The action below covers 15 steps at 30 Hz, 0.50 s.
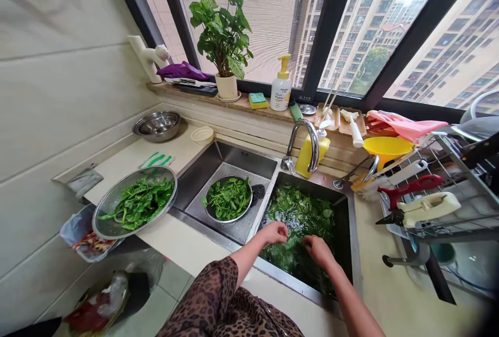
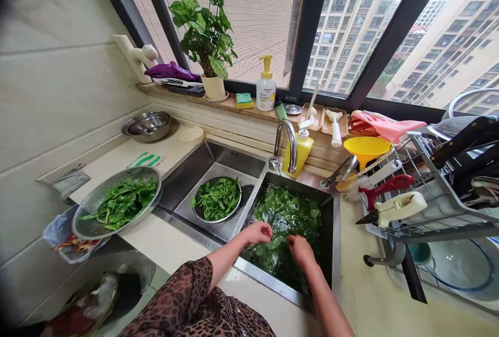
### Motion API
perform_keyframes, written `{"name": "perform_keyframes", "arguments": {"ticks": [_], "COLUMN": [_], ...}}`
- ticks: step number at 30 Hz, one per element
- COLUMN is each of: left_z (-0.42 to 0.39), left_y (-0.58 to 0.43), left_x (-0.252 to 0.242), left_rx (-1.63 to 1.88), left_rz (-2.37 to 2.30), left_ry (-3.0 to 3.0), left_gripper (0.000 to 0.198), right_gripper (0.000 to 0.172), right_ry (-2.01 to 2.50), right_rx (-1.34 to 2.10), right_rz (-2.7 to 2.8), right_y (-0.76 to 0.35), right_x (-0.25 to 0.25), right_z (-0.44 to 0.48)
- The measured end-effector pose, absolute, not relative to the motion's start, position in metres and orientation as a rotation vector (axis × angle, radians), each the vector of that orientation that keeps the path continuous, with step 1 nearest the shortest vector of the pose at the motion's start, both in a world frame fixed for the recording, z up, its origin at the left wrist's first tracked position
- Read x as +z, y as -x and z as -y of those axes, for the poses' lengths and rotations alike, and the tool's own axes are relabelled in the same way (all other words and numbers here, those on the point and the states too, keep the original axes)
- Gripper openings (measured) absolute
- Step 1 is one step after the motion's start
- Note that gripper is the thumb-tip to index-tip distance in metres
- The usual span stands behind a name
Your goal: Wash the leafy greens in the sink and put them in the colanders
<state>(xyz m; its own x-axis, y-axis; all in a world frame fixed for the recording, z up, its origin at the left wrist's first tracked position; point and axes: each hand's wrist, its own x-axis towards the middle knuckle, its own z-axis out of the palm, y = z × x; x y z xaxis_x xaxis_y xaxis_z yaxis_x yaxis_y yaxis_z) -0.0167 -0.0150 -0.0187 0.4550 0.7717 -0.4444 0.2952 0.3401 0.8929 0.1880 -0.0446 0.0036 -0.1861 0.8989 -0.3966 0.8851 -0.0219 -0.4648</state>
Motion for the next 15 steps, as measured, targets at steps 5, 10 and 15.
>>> {"name": "perform_keyframes", "arguments": {"ticks": [5, 10, 15], "left_z": [0.017, 0.021, 0.017], "left_y": [0.022, 0.018, 0.018], "left_x": [0.005, 0.001, -0.005], "left_rx": [0.85, 0.842, 0.836], "left_rz": [-0.849, -0.893, -1.049], "left_ry": [-0.694, -0.7, -0.793], "left_gripper": [0.053, 0.043, 0.025], "right_gripper": [0.049, 0.054, 0.039], "right_ry": [2.024, 2.143, 1.783], "right_rx": [0.918, 0.744, 0.927], "right_rz": [2.189, 2.123, 2.08], "right_y": [-0.171, -0.159, -0.155], "right_x": [0.026, 0.036, 0.032], "right_z": [0.037, 0.038, 0.037]}}
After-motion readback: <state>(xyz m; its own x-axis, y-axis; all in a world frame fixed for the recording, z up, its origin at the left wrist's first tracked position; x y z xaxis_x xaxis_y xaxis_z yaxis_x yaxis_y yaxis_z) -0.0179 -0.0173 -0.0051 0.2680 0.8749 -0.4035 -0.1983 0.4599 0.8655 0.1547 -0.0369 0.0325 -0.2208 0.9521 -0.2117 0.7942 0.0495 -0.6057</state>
